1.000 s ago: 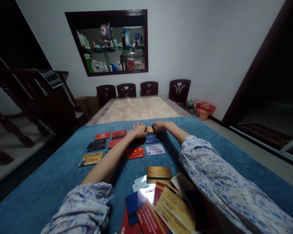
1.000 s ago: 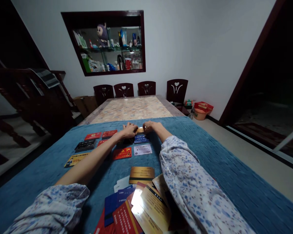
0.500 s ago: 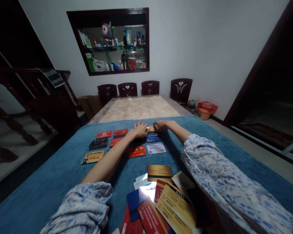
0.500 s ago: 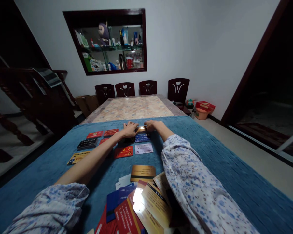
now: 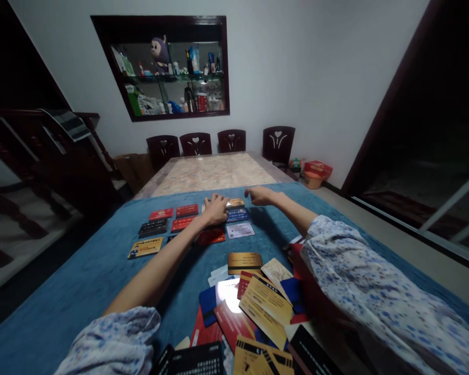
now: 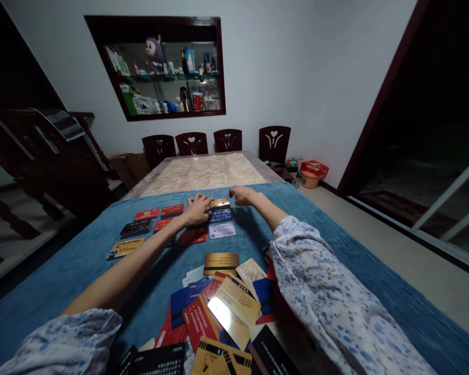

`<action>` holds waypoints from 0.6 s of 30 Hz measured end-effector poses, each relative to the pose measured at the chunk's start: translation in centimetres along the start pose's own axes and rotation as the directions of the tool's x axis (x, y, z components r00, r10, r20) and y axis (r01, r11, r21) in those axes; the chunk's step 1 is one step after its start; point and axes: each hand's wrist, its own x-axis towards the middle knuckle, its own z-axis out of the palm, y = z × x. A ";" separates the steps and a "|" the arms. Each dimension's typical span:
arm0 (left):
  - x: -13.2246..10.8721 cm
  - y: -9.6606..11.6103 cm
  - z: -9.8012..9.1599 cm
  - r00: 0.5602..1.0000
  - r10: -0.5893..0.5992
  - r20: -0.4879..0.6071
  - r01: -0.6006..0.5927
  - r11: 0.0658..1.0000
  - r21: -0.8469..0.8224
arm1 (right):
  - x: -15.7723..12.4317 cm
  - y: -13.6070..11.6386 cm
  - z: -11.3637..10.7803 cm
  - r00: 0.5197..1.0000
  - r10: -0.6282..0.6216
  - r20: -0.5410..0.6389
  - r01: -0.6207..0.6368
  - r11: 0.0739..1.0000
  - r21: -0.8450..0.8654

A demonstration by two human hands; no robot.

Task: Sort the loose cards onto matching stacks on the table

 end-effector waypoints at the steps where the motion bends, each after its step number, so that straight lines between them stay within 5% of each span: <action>1: -0.2 0.2 -0.1 1.000 0.004 -0.011 -0.004 1.000 0.000 | -0.5 0.0 -0.1 1.000 0.002 -0.010 -0.002 1.000 -0.005; 18: -4.7 6.7 -1.3 0.977 0.192 -0.089 -0.200 0.976 -0.089 | -10.9 0.9 0.5 0.995 0.007 -0.101 -0.017 0.994 -0.106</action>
